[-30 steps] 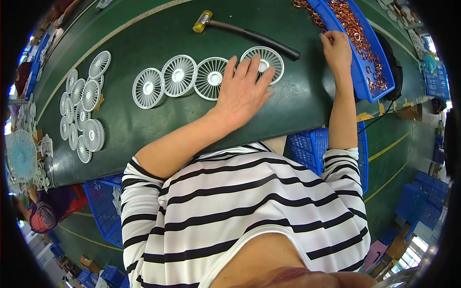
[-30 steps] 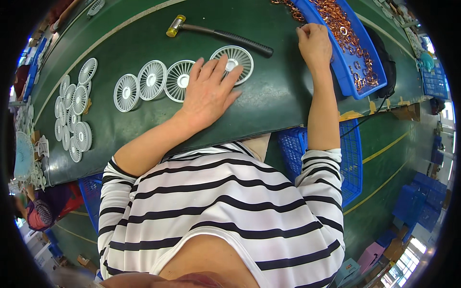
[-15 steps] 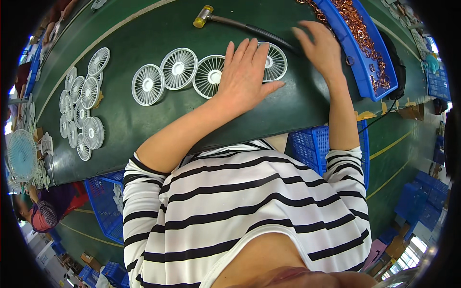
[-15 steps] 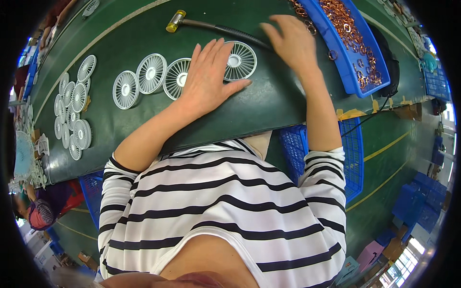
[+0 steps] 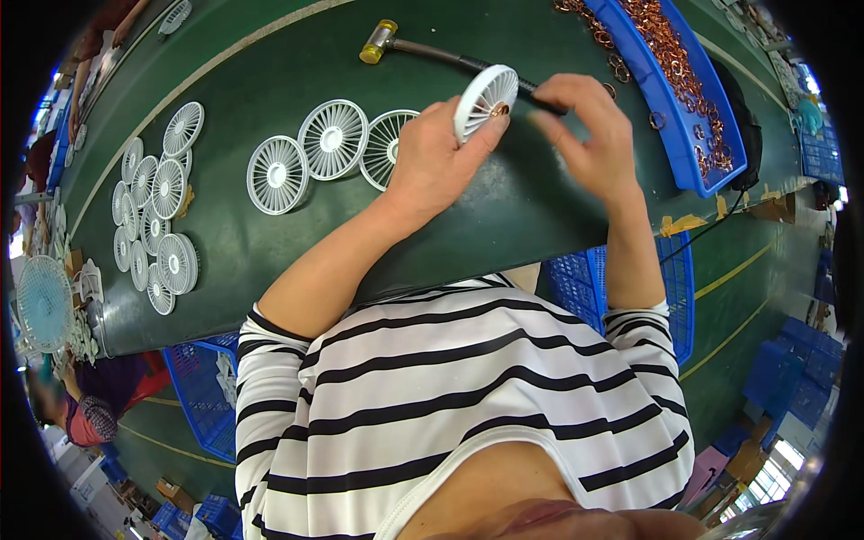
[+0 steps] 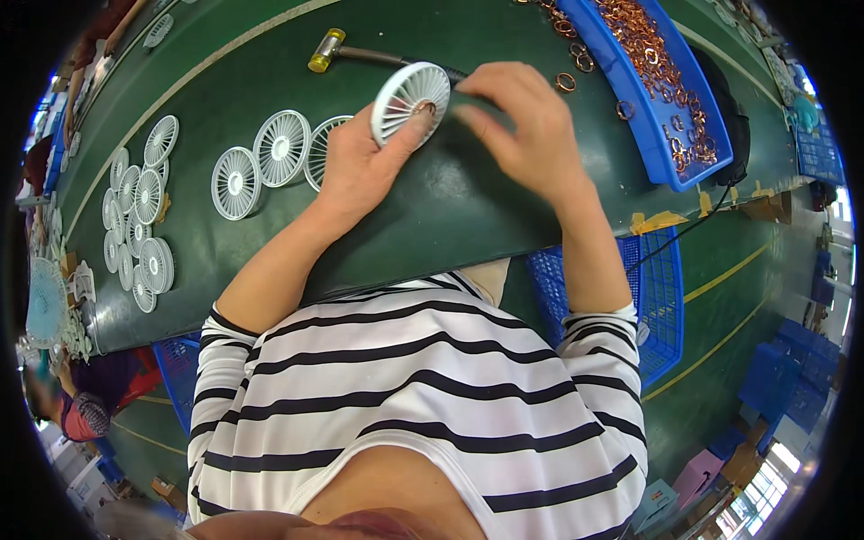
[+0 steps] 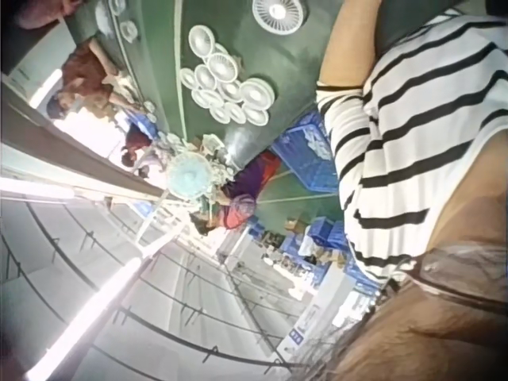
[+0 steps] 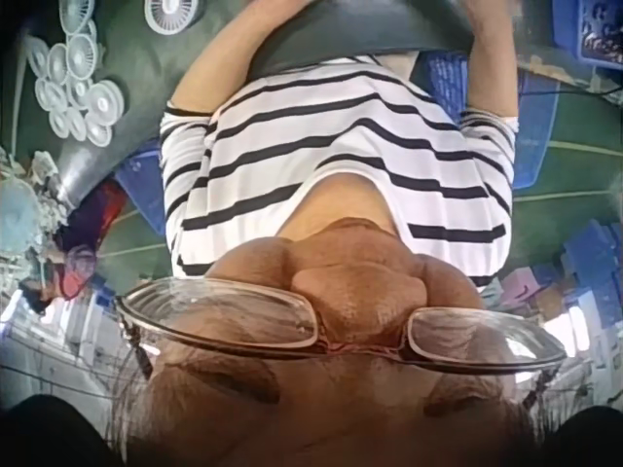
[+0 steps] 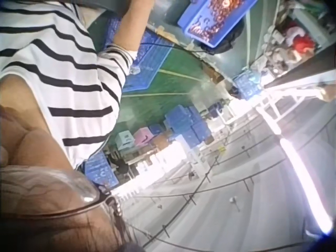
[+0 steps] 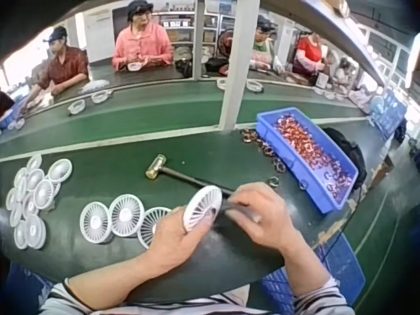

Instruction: Manually assemble components of small portable fans on an assembly line by inserting and securing rings.

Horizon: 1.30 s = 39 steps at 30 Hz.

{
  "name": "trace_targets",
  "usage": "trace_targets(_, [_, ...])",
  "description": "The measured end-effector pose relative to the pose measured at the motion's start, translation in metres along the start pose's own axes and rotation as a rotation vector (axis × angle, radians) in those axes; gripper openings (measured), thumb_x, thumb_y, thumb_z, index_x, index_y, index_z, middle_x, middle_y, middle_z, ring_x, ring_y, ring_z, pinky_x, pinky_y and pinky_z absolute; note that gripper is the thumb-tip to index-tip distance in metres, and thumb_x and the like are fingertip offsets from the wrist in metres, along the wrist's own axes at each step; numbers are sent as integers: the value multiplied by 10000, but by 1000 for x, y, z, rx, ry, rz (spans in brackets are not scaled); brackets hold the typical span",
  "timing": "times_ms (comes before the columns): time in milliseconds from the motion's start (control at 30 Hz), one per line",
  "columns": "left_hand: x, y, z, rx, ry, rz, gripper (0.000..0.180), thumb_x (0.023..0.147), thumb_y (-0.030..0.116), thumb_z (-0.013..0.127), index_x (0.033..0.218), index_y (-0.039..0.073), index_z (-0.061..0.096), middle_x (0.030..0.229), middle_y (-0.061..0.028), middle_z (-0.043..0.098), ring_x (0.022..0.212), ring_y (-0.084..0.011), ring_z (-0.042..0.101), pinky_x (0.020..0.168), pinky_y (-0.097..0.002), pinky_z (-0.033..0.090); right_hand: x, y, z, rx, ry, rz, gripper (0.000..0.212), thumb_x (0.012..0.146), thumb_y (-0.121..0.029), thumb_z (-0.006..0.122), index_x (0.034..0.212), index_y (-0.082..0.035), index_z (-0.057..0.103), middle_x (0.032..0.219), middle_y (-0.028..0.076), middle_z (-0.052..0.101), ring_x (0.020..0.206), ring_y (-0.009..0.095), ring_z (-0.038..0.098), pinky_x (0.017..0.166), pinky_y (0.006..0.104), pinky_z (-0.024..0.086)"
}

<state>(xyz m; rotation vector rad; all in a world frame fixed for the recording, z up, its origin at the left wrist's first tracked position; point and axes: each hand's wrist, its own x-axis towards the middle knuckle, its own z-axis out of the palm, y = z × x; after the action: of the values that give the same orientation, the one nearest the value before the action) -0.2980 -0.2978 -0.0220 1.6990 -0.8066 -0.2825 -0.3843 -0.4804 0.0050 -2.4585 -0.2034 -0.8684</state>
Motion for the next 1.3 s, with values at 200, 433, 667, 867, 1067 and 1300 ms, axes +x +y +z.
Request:
trace_targets(200, [-9, 12, -7, -483, -117, -13, 488, 957, 375, 554, 1191, -33, 422, 1019, -91, 590, 890, -107, 566, 775, -235, 483, -4, -32, 4, -141, 32, -239, 289, 656, -68, 764, 917, -80, 641, 869, 50, 608, 770, 243, 596, 640, 339, 500])
trace_targets(433, [-12, 2, -3, -530, -91, -94, 435, 982, 361, 508, 1194, -9, 425, 1017, -74, 567, 898, -86, 538, 780, -230, 479, -9, -40, 8, -108, 95, -208, 208, 688, -70, 762, 842, -55, 622, 818, 50, 606, 704, 226, 578, 577, 322, 475])
trace_targets(667, [-15, 4, -1, -544, -93, -130, 428, 953, 216, 566, 1302, 21, 414, 1128, -68, 587, 948, -94, 576, 815, -226, 476, -18, -48, 10, -37, 157, -88, 176, 702, -39, 755, 820, -62, 627, 788, 58, 633, 669, 223, 585, 555, 310, 461])
trace_targets(867, [-14, -3, -2, -20, -79, 366, 288, 901, 51, 603, 1185, 87, 626, 960, -61, 682, 763, -106, 637, 685, -227, 512, -27, -50, 12, 162, 43, 47, 131, 748, -36, 725, 845, -40, 637, 784, 70, 638, 669, 210, 610, 576, 289, 479])
trace_targets(1067, [-14, -3, 0, 79, -41, 351, 177, 860, 45, 627, 1034, 76, 639, 799, -95, 668, 684, -218, 647, 597, -287, 515, -40, -51, 20, 583, -43, 378, 123, 850, -80, 675, 942, -3, 647, 807, 59, 662, 660, 104, 616, 598, 234, 488])
trace_targets(1300, [-20, -8, 8, -216, -102, 106, 116, 919, 68, 567, 1017, 32, 619, 803, -112, 675, 681, -159, 644, 609, -260, 505, -42, -54, 18, 711, -107, 574, 116, 871, -65, 643, 968, -2, 634, 786, 54, 659, 661, 100, 612, 594, 230, 489])
